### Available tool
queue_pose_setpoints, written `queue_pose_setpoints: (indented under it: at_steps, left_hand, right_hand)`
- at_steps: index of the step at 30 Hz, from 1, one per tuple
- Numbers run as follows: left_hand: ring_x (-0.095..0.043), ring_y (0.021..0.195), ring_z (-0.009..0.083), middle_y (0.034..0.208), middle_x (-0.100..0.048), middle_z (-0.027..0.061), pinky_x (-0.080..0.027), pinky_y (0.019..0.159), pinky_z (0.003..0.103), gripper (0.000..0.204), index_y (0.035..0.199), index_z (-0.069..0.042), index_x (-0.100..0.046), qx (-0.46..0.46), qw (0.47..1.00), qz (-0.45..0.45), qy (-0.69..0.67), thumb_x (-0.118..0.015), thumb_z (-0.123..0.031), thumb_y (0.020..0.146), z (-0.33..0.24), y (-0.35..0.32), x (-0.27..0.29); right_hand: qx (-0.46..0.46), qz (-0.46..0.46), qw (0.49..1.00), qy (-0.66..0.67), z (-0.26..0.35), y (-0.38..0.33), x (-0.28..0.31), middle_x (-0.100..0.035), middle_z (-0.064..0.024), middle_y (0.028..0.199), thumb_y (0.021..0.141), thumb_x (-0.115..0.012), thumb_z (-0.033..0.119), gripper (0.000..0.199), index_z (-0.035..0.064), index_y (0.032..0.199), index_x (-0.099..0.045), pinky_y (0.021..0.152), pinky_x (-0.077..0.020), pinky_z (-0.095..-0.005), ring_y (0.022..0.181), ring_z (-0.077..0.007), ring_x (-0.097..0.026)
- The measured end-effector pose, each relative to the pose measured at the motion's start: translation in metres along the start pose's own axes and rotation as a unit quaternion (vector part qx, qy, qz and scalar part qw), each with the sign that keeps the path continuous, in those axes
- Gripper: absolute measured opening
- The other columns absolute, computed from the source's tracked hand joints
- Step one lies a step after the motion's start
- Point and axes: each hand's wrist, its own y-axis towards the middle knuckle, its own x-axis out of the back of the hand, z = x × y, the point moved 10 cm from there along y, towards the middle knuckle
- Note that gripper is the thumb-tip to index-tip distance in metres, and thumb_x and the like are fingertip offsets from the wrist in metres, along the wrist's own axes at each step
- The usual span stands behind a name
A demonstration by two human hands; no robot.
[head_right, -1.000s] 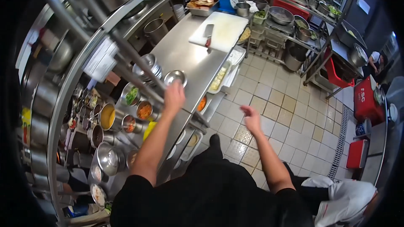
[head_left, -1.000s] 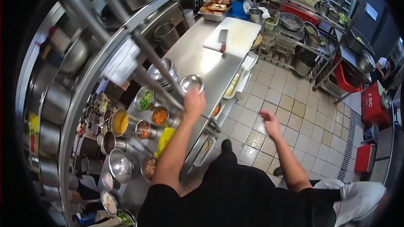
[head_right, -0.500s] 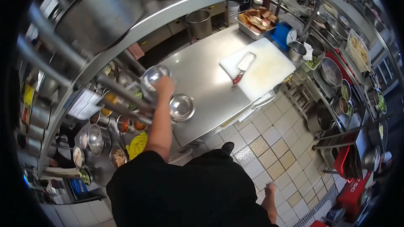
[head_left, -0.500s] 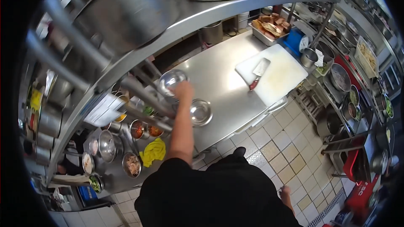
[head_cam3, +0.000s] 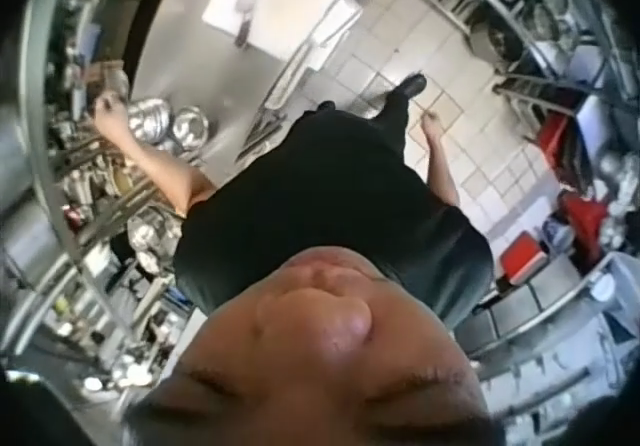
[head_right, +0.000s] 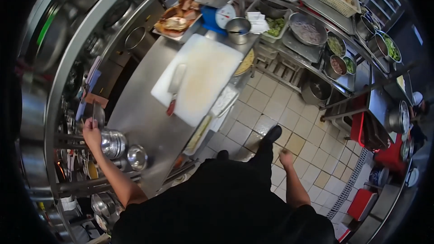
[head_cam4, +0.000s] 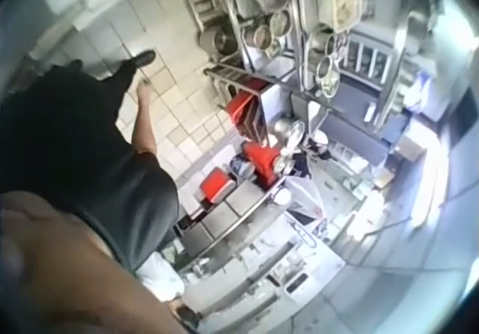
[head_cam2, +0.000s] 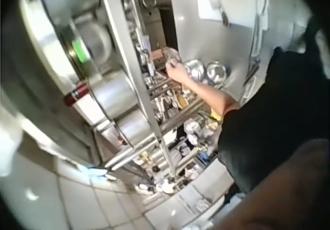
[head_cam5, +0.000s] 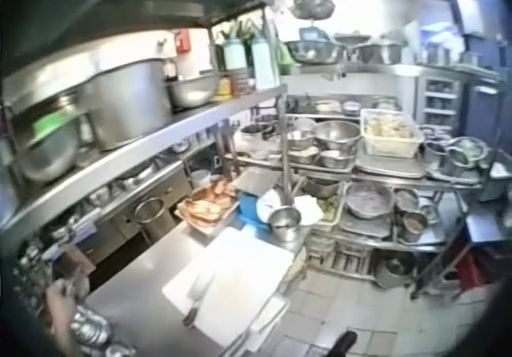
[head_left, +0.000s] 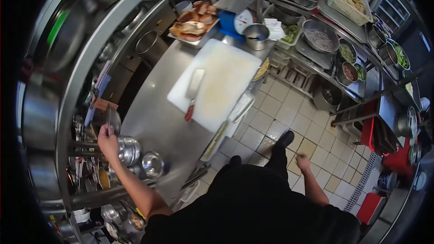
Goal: Assembling food bowls with rice, protein, and vegetables in a professional kitchen prep area.
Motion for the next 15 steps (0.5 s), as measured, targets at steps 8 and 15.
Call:
queue_pose_setpoints:
  at_steps: [8,15]
  left_hand:
    - [-0.065,0.087,0.0218,0.094,-0.070,0.0096,-0.051,0.081,0.033,0.017,0.103,-0.006,-0.068,-0.216,0.932,0.226,-0.185,-0.064,-0.003,0.086,-0.401,-0.163,-0.288]
    - [-0.056,0.108,0.0304,0.104,-0.065,0.0114,-0.039,0.103,0.046,0.025,0.106,-0.009,-0.066,-0.400,0.733,0.515,-0.196,-0.068,-0.023,0.085,-0.529,-0.350,-0.548]
  right_hand:
    - [0.076,0.371,0.881,0.284,0.422,0.076,0.034,-0.061,-0.0056,0.088,0.098,-0.052,0.031,0.034,0.0057,0.121,-0.054,0.059,-0.0566,-0.0328,0.073,-0.0185,-0.064]
    - [-0.069,0.255,0.934,0.240,0.324,0.202,0.107,-0.054,-0.0078,0.076,0.083,-0.055,0.004,0.028,0.0034,0.109,-0.046,0.040,-0.0460,-0.0317,0.047,-0.0173,-0.050]
